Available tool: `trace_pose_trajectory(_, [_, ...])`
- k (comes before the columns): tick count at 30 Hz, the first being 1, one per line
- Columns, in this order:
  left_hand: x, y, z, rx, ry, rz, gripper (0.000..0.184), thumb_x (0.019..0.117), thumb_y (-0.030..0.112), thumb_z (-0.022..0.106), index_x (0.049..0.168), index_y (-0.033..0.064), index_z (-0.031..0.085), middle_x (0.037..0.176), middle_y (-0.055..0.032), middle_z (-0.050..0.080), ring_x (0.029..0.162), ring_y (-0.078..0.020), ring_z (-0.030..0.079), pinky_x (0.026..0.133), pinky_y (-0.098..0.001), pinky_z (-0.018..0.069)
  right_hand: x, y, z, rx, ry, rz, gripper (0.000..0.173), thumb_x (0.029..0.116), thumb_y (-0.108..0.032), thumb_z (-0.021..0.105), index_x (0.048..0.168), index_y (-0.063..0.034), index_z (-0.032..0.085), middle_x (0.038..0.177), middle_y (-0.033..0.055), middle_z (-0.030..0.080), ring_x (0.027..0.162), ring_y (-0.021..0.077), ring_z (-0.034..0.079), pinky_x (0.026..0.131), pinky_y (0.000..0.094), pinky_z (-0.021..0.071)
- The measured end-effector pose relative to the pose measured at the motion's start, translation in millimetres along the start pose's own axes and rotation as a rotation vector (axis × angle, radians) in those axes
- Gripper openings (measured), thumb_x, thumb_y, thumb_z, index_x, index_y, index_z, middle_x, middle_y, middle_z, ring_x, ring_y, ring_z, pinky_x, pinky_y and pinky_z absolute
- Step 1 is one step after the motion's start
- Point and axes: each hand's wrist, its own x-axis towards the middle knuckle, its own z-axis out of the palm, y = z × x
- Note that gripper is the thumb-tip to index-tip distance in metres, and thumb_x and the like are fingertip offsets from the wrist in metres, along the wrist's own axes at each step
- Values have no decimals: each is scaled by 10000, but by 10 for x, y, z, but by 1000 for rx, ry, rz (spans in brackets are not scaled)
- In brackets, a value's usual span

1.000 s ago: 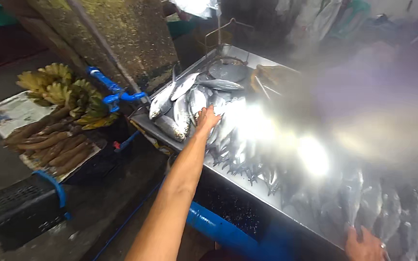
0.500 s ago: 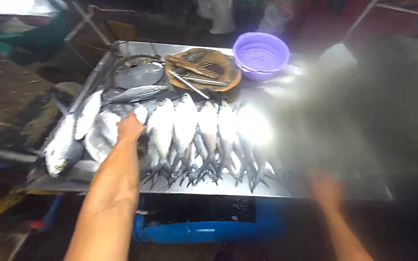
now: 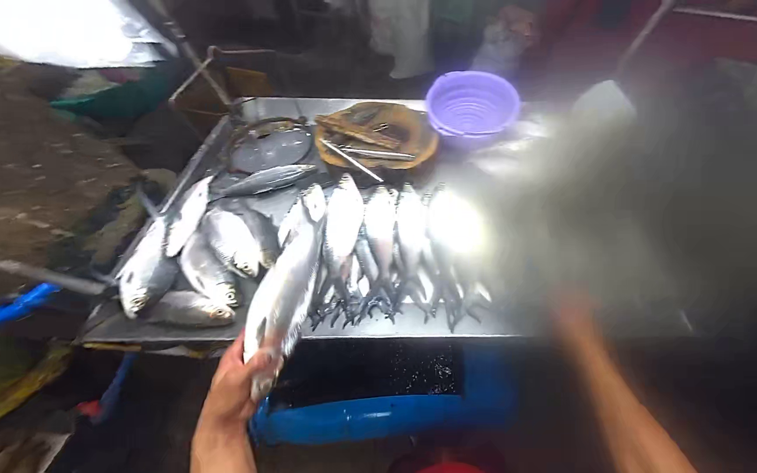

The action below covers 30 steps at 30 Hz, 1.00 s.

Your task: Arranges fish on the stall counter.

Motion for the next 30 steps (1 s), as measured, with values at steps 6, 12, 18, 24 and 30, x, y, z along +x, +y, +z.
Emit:
trace_pose_trajectory(6, [-784,-80,1052,-17,-568,-139,842,633,555,904,1329,159,640,1026,-17,750,761,-98,696,678,-290,609,-669,-1551,11,-8,-143,-1006,796,752,-500,849,1469,-365,532,1597,87,447,1506,351,345,1185,637,309])
trace_pose_trajectory(12, [-421,313,1754,97,-975,-158,802,759,525,818,1451,197,581,1201,-56,719,953,-128,697,816,-327,596,-621,-1250,18,36,-295,-1037,767,789,-291,807,1499,-288,516,1170,140,670,1033,305,675,817,493,598])
trace_pose_trajectory(18, [-169,591,2041,-154,-876,-213,728,875,434,701,1490,107,491,1247,-141,685,1058,-225,698,932,-414,586,-535,-910,106,221,-121,-811,878,697,-361,873,1466,-93,544,1205,182,677,1002,294,708,803,498,622])
trace_pose_trajectory(24, [-362,129,1620,-397,2,-65,489,1089,290,244,1502,108,435,1341,-164,648,1141,-299,676,922,-452,566,56,-826,241,548,-30,-316,1151,644,-421,898,1552,21,346,1369,227,604,1223,258,630,1048,437,529])
trace_pose_trajectory(30, [-1676,-1633,357,455,221,-425,503,1002,164,620,1453,-30,504,1400,-291,566,1277,-431,574,1060,-607,467,914,-986,541,512,120,-7,1030,724,-336,908,1545,-25,371,1383,231,598,1271,311,602,1094,487,486])
